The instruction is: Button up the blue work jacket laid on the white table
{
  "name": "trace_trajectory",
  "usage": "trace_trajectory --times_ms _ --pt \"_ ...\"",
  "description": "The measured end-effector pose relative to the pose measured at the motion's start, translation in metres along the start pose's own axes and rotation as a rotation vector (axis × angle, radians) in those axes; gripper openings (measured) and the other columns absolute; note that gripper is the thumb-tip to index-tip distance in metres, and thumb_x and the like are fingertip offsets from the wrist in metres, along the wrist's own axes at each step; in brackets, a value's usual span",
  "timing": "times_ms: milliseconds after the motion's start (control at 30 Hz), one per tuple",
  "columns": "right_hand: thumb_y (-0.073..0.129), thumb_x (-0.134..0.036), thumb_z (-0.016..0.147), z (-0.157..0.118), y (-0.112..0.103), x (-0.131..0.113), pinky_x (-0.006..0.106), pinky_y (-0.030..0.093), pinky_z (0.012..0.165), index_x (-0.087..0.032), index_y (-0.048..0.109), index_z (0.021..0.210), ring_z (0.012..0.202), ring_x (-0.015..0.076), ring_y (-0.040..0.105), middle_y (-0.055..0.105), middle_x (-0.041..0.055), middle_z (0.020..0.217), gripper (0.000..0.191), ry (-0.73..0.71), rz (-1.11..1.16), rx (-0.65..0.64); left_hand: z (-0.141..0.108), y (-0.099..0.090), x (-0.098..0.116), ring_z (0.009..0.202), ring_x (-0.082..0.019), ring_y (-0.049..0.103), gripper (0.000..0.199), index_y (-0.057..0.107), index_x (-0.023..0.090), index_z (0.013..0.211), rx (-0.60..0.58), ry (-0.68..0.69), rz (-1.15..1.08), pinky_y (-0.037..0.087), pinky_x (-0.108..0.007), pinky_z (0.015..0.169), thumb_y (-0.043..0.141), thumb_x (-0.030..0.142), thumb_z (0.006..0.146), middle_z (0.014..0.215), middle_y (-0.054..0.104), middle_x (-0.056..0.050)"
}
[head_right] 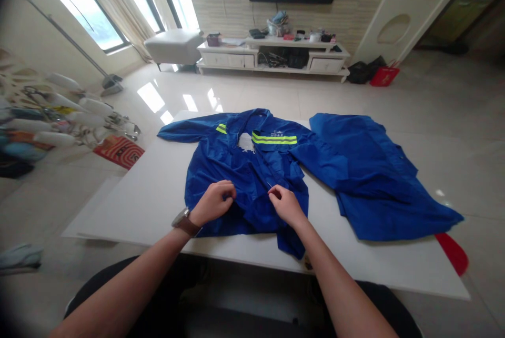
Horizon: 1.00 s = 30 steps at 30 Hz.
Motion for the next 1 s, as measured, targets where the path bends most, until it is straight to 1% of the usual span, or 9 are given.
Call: trace_trajectory --times_ms 167,233,300,367,467,533,633,767,1000 --pt "0.056 -0.02 0.084 -0.013 0.013 -0.003 0.033 0.044 0.087 -0.019 0.067 0.089 0.094 0.0209 0.061 0.068 0.007 0.096 0.013 -0.166 -0.408 -0.125 -0.065 0.041 -0.041 0.059 -0.013 0.058 0.02 0.074 0.019 0.073 -0.857 -0.281 -0.14 0.041 -0.023 0.055 0.058 0.011 0.063 0.063 0.067 0.002" --pt "0.061 -0.019 0.081 -0.019 0.02 0.001 0.032 0.043 0.086 -0.019 0.068 0.094 0.096 0.0217 0.061 0.068 0.0078 0.099 0.014 -0.161 -0.507 -0.208 -0.089 0.05 -0.055 0.06 -0.014 0.061 0.022 0.077 0.019 0.084 -1.022 -0.391 -0.194 0.042 -0.022 0.053 0.066 0.02 0.065 0.064 0.069 0.003" --pt "0.065 -0.02 0.079 -0.022 0.027 0.003 0.031 0.042 0.081 -0.02 0.067 0.094 0.093 0.0214 0.062 0.069 0.0068 0.099 0.015 -0.141 -0.549 -0.286 -0.089 0.052 -0.061 0.063 -0.015 0.064 0.029 0.075 0.019 0.097 -0.973 -0.42 -0.271 0.046 -0.023 0.057 0.069 0.03 0.071 0.067 0.07 0.002" --pt "0.064 -0.022 0.079 -0.023 0.028 0.002 0.029 0.041 0.075 -0.022 0.066 0.089 0.087 0.0198 0.063 0.069 0.0042 0.095 0.01 -0.127 -0.565 -0.294 -0.073 0.046 -0.064 0.071 -0.017 0.067 0.032 0.072 0.018 0.105 -0.785 -0.376 -0.304 0.051 -0.025 0.067 0.065 0.034 0.079 0.073 0.072 0.0" --pt "0.063 -0.024 0.081 -0.018 0.021 0.0 0.029 0.037 0.068 -0.024 0.064 0.09 0.081 0.0185 0.062 0.067 0.0024 0.092 0.009 -0.101 -0.61 -0.18 -0.044 0.025 -0.066 0.093 -0.021 0.067 0.029 0.068 0.017 0.109 -0.388 -0.286 -0.098 0.052 -0.033 0.088 0.061 0.027 0.083 0.099 0.072 -0.007" --pt "0.063 -0.026 0.081 -0.015 0.012 -0.001 0.03 0.038 0.066 -0.025 0.063 0.104 0.08 0.0184 0.062 0.066 0.004 0.104 0.023 -0.076 -0.618 -0.082 -0.038 0.022 -0.062 0.112 -0.026 0.061 0.039 0.065 0.016 0.118 -0.275 -0.221 0.084 0.048 -0.038 0.1 0.065 0.023 0.08 0.122 0.065 -0.012" --pt "0.061 -0.022 0.082 -0.013 0.006 -0.003 0.031 0.044 0.068 -0.027 0.056 0.131 0.082 0.0174 0.063 0.056 0.008 0.131 0.05 -0.108 -0.564 -0.019 -0.04 0.038 -0.053 0.119 -0.028 0.054 0.052 0.06 0.018 0.13 -0.311 -0.162 0.233 0.047 -0.042 0.102 0.07 0.022 0.079 0.132 0.057 -0.014" --pt "0.057 -0.014 0.082 -0.017 0.017 -0.008 0.033 0.05 0.082 -0.035 0.042 0.149 0.104 0.0209 0.064 0.041 0.0057 0.153 0.071 -0.232 -0.528 -0.12 -0.042 0.052 -0.04 0.113 -0.03 0.054 0.042 0.063 0.024 0.124 -0.303 -0.118 0.368 0.049 -0.044 0.091 0.066 0.018 0.082 0.121 0.061 -0.011" --pt "0.058 -0.018 0.088 -0.02 0.029 -0.01 0.032 0.048 0.087 -0.024 0.071 0.11 0.098 0.0214 0.062 0.061 0.0066 0.106 0.026 -0.265 -0.655 -0.219 -0.034 0.064 -0.041 0.093 -0.023 0.063 0.015 0.066 0.021 0.094 -0.375 -0.138 0.354 0.048 -0.033 0.08 0.063 0.013 0.081 0.1 0.066 -0.007"
Point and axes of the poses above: each hand's wrist, its own z-axis towards the middle knuckle, its own y-axis out of the palm, x = y × z, the point moved 8 cm from there along z, towards the middle knuckle
